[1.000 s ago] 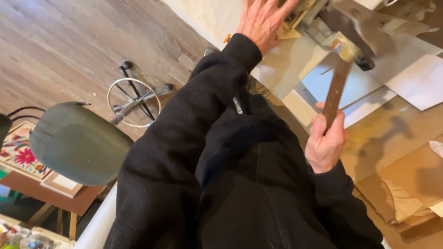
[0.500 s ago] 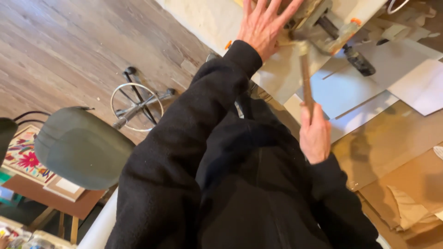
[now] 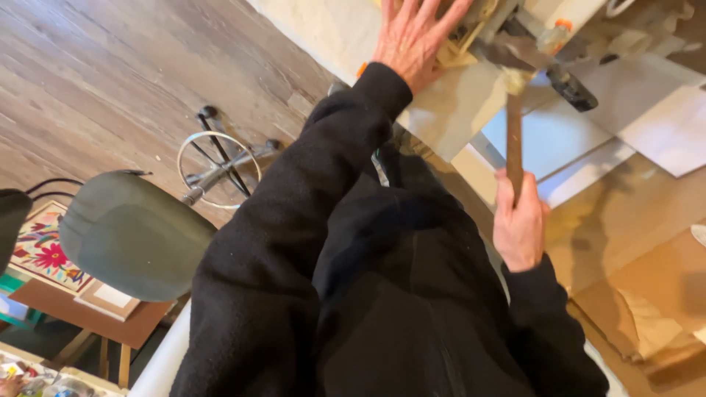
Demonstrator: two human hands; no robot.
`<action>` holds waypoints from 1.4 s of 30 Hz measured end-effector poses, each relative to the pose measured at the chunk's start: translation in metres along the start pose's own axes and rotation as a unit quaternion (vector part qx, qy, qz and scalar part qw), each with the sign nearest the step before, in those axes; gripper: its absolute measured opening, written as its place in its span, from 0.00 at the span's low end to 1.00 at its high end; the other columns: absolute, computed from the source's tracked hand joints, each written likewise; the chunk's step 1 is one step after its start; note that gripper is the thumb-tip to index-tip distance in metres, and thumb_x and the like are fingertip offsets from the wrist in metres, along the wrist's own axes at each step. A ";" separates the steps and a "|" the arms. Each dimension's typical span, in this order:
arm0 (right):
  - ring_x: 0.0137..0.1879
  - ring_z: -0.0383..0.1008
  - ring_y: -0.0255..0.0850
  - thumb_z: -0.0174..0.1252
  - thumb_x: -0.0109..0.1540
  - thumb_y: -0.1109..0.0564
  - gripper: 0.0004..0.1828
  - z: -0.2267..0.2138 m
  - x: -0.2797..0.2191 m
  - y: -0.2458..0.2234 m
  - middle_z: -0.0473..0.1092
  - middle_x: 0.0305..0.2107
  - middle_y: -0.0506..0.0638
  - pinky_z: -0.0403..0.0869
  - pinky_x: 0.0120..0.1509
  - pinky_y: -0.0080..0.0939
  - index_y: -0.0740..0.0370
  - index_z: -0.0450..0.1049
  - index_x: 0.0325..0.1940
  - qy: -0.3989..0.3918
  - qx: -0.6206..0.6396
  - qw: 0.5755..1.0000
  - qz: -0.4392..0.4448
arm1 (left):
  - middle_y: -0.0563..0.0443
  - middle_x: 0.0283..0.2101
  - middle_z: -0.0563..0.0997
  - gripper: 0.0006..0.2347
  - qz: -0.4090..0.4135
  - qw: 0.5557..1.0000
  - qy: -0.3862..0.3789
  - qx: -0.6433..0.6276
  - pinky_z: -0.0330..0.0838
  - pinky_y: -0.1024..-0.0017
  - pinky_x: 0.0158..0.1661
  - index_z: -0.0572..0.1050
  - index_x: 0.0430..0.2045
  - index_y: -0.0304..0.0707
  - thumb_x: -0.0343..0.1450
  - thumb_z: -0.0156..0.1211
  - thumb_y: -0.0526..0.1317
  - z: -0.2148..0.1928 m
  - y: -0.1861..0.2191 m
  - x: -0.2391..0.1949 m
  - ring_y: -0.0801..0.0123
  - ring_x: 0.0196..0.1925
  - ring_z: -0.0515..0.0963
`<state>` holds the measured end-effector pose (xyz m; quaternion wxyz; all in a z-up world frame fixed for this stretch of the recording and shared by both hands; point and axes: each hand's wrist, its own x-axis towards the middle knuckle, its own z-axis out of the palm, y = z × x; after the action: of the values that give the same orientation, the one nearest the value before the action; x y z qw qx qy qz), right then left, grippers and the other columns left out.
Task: Assembling wooden picture frame segments using a miter clamp, hammer, and nails.
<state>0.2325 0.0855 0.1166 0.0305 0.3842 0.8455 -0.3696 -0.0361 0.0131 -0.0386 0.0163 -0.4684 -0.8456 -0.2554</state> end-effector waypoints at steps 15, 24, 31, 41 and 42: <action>0.30 0.74 0.47 0.46 0.74 0.56 0.12 0.004 -0.008 -0.001 0.70 0.25 0.55 0.73 0.40 0.45 0.61 0.71 0.57 0.057 0.057 0.996 -0.024 | 0.49 0.67 0.63 0.50 -0.004 1.000 -0.022 0.009 0.51 0.36 0.64 0.54 0.72 0.55 0.54 0.81 0.48 -0.016 0.003 -0.003 0.50 0.69 0.61; 0.29 0.72 0.40 0.48 0.75 0.57 0.10 -0.004 0.007 0.007 0.69 0.24 0.53 0.70 0.36 0.43 0.65 0.72 0.53 0.017 0.021 0.999 -0.016 | 0.47 0.68 0.62 0.50 -0.010 1.000 -0.007 0.011 0.50 0.35 0.65 0.53 0.73 0.55 0.56 0.81 0.49 -0.019 0.008 0.003 0.50 0.70 0.61; 0.27 0.64 0.32 0.44 0.75 0.55 0.13 -0.026 0.010 0.002 0.64 0.23 0.47 0.65 0.34 0.37 0.64 0.72 0.53 0.038 0.125 0.991 0.024 | 0.45 0.74 0.58 0.24 0.093 0.993 0.018 0.067 0.48 0.43 0.73 0.68 0.63 0.43 0.71 0.63 0.37 -0.018 0.024 -0.024 0.58 0.75 0.60; 0.48 0.78 0.53 0.56 0.77 0.57 0.16 -0.038 0.154 -0.075 0.75 0.44 0.63 0.74 0.54 0.48 0.68 0.71 0.66 0.099 0.019 0.969 -0.225 | 0.42 0.71 0.66 0.12 0.106 0.993 0.032 0.037 0.59 0.52 0.66 0.79 0.49 0.32 0.73 0.59 0.35 -0.019 0.032 -0.029 0.57 0.69 0.69; 0.48 0.78 0.53 0.56 0.77 0.57 0.16 -0.039 0.181 -0.090 0.75 0.44 0.63 0.74 0.54 0.48 0.68 0.71 0.66 0.098 0.017 0.970 -0.223 | 0.42 0.71 0.66 0.12 0.105 0.993 0.031 0.034 0.59 0.52 0.66 0.79 0.49 0.32 0.73 0.59 0.35 -0.027 0.037 -0.032 0.57 0.69 0.69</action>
<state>0.0537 0.1854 0.1386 -0.1426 0.2206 0.9022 -0.3420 0.0060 -0.0080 -0.0077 0.0852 -0.5456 -0.7991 -0.2375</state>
